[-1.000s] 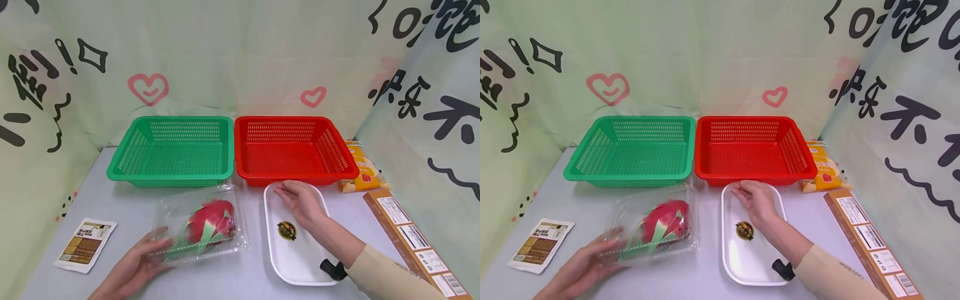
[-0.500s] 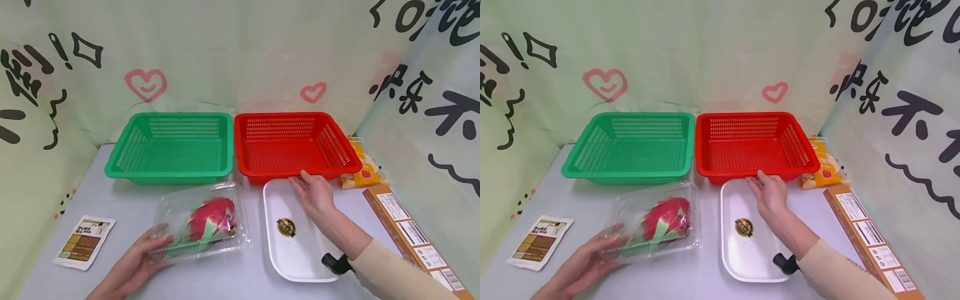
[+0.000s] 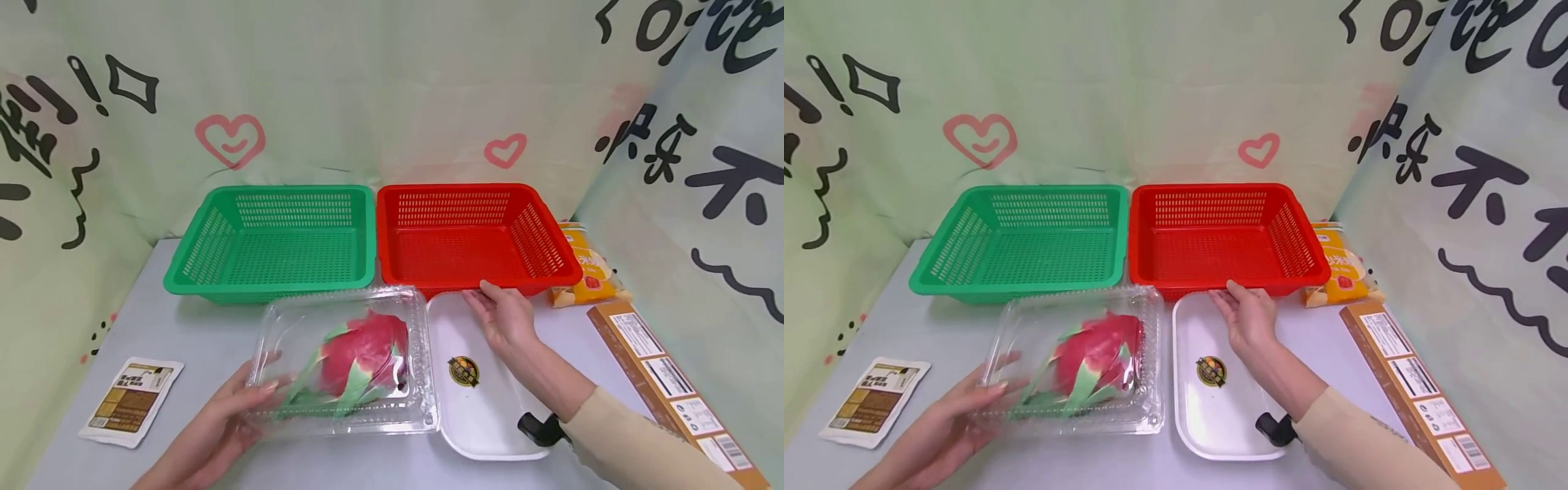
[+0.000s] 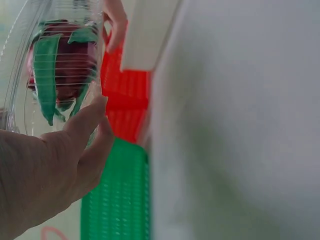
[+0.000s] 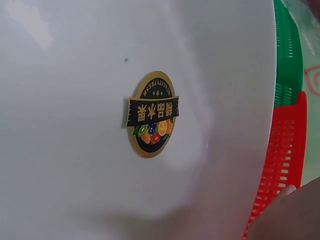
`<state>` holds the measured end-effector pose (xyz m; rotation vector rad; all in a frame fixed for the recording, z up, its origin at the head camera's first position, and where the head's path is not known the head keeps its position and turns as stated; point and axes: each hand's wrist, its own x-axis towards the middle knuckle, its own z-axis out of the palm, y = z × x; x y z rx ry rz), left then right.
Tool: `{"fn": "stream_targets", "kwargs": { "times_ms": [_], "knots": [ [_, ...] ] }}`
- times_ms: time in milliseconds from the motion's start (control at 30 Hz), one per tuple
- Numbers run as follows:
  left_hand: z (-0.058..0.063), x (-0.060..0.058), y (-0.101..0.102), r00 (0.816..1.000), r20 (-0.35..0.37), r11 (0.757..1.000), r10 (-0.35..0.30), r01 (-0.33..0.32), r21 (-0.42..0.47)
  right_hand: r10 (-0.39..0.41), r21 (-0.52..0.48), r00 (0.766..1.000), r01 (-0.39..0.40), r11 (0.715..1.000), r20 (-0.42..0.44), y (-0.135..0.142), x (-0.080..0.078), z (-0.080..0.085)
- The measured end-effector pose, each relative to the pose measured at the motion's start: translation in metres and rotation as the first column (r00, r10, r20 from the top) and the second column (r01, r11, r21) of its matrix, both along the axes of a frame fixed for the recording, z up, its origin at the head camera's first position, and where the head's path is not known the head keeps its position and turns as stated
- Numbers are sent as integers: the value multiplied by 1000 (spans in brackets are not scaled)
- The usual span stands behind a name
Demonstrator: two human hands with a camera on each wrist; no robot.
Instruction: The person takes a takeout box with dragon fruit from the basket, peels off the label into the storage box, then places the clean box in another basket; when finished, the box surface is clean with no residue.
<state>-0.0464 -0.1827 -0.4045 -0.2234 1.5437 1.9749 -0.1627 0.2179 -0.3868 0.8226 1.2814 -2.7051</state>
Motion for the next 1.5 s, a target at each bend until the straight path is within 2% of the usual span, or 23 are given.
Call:
{"fn": "stream_targets", "kwargs": {
  "times_ms": [133, 267, 400, 667, 800, 933, 1100, 1367, 1500],
  "knots": [
    [22, -4, 10, 1000, -5, 999, 2, -2, 43, 3, -13, 1000, -3, 1000, -7, 1, -2, -1],
    [39, -16, 20, 999, -34, 999, 30, -29, 31, 6, -17, 1000, -6, 1000, -10, 4, -1, -1],
    [53, -34, 30, 994, -93, 999, 49, -49, 0, 9, -14, 1000, -9, 1000, -19, 8, 0, -2],
    [73, -76, 42, 975, -221, 999, 29, -38, -37, 21, 48, 1000, -21, 999, -18, 7, 3, -8],
    [81, -97, 51, 969, -243, 999, 41, -49, -23, 35, 78, 999, -34, 996, -21, 6, 3, -8],
    [83, -118, 65, 970, -235, 998, 58, -57, 12, 38, 85, 999, -37, 996, -21, 6, 4, -8],
    [78, -144, 88, 967, -237, 995, 87, -75, 62, 41, 88, 999, -38, 995, -31, 8, 4, -8],
    [67, -184, 126, 968, -214, 990, 132, -118, 77, 43, 93, 999, -40, 995, -32, 7, 4, -9],
    [65, -199, 144, 965, -204, 986, 162, -154, 58, 52, 82, 998, -50, 995, -25, 7, 3, -8]
  ]
}}
